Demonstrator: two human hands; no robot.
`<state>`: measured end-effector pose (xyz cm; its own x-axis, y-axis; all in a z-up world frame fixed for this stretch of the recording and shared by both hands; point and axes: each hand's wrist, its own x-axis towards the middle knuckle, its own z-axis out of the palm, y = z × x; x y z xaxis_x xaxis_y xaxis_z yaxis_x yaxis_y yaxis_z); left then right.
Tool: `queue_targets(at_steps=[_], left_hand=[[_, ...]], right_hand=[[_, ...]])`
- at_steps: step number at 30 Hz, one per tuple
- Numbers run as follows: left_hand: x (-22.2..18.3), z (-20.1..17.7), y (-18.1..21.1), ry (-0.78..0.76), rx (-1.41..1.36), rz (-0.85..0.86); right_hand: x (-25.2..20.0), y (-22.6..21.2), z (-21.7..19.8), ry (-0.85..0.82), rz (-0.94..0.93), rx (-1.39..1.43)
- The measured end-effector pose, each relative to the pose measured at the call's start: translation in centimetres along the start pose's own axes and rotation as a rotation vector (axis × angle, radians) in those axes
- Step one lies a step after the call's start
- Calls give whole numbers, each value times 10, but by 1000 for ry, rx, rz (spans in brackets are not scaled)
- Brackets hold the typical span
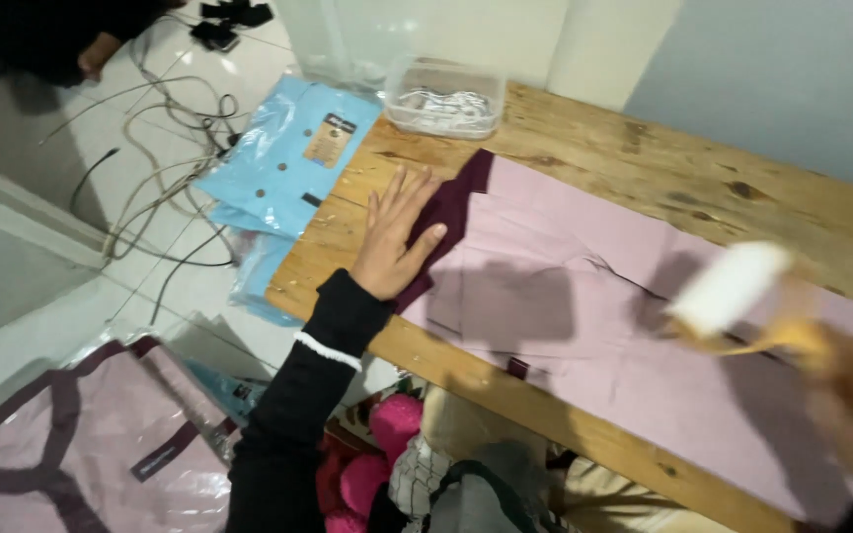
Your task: The person folds a pink garment on a wooden table, uses a lint roller to remove lint, and then places the folded garment into a clear plastic bag. The person smooths the garment inside the bag to complete the packaging.
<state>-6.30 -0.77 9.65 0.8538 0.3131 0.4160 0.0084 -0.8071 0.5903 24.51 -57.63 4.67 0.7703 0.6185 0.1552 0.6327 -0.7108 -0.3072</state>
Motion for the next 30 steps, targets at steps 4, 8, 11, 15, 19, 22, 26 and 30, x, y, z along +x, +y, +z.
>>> queue_targets(at_steps=[4, 8, 11, 15, 19, 22, 26, 30], left_hand=[[-26, -19, -7, 56, -71, 3], [-33, -44, 7, 66, -174, -33], [-24, -44, 14, 92, -205, -56], [2, -34, 16, 130, -287, 20], [36, -23, 37, 92, -353, -2], [58, -3, 39, 2, -437, -49], [67, 78, 2, 148, -379, -35], [54, 130, -24, 259, -17, 97]], right_hand=[[24, -230, 6, -230, -187, -30], [67, -320, 56, -256, -463, 153], [88, -373, 65, -384, -494, 204], [95, -363, 47, -183, -580, 159], [85, -274, 10, -190, -170, -42], [88, -238, 11, -98, -47, -162], [138, -245, 55, -154, -110, 17], [177, -302, 80, -113, -247, 191]])
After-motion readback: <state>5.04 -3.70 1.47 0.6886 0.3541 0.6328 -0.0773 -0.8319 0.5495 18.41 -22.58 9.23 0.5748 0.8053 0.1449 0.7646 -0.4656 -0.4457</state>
